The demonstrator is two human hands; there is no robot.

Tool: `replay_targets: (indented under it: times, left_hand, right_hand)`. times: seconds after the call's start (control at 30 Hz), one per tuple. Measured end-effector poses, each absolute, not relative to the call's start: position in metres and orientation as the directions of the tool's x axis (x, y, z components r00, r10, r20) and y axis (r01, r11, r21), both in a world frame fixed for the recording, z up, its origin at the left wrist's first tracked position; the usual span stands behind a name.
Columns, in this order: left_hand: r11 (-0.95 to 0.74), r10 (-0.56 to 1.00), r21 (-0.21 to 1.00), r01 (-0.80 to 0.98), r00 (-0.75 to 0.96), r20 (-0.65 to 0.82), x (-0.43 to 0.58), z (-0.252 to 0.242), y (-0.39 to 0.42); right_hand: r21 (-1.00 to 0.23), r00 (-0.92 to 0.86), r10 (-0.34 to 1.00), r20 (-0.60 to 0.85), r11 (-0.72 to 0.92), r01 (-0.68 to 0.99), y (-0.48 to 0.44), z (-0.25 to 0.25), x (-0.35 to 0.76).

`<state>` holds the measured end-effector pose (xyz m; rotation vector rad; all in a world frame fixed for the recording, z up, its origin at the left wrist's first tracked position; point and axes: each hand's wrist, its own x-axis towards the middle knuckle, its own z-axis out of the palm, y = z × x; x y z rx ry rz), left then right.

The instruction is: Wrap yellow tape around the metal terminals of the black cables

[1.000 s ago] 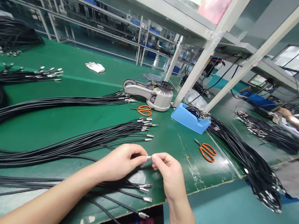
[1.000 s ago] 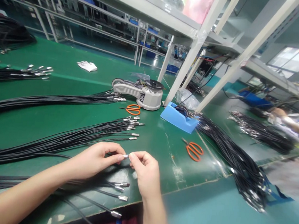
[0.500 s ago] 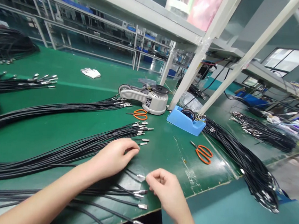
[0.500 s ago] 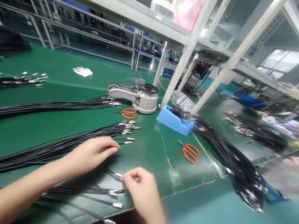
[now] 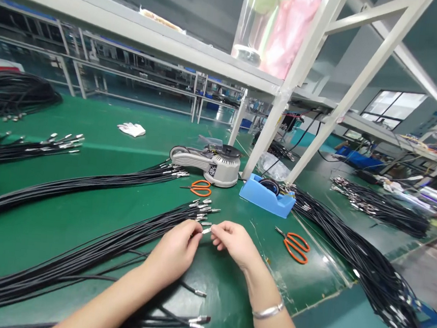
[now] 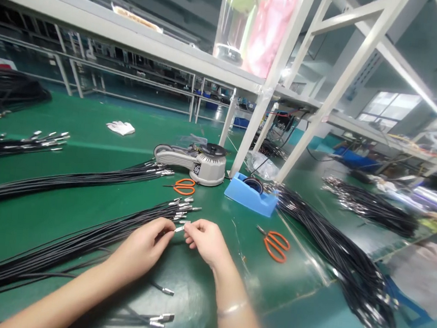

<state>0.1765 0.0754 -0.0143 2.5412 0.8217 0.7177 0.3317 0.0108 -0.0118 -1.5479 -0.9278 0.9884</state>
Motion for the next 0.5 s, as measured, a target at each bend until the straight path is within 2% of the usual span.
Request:
replay_targets:
  times: [0.13,0.3,0.4,0.5]
  left_hand:
    - [-0.689,0.677,0.617,0.379,0.641,0.361,0.178,-0.007,0.070]
    - [-0.650,0.684,0.678,0.343,0.653,0.326,0.175,-0.010,0.072]
    - [-0.617,0.705,0.707,0.344,0.641,0.303,0.167,-0.017,0.075]
    - [-0.659,0.680,0.695,0.287,0.623,0.387,0.162,-0.026,0.080]
  right_hand:
    - [-0.996,0.366,0.930,-0.027,-0.058,0.075,0.010,-0.004,0.322]
    - [-0.995,0.452,0.890,0.063,0.021,0.098,0.004,-0.015,0.311]
    - [-0.997,0.427,0.904,-0.007,-0.039,0.068,0.012,-0.020,0.312]
    - [-0.988,0.468,0.872,-0.146,-0.153,-0.024,0.039,-0.006,0.337]
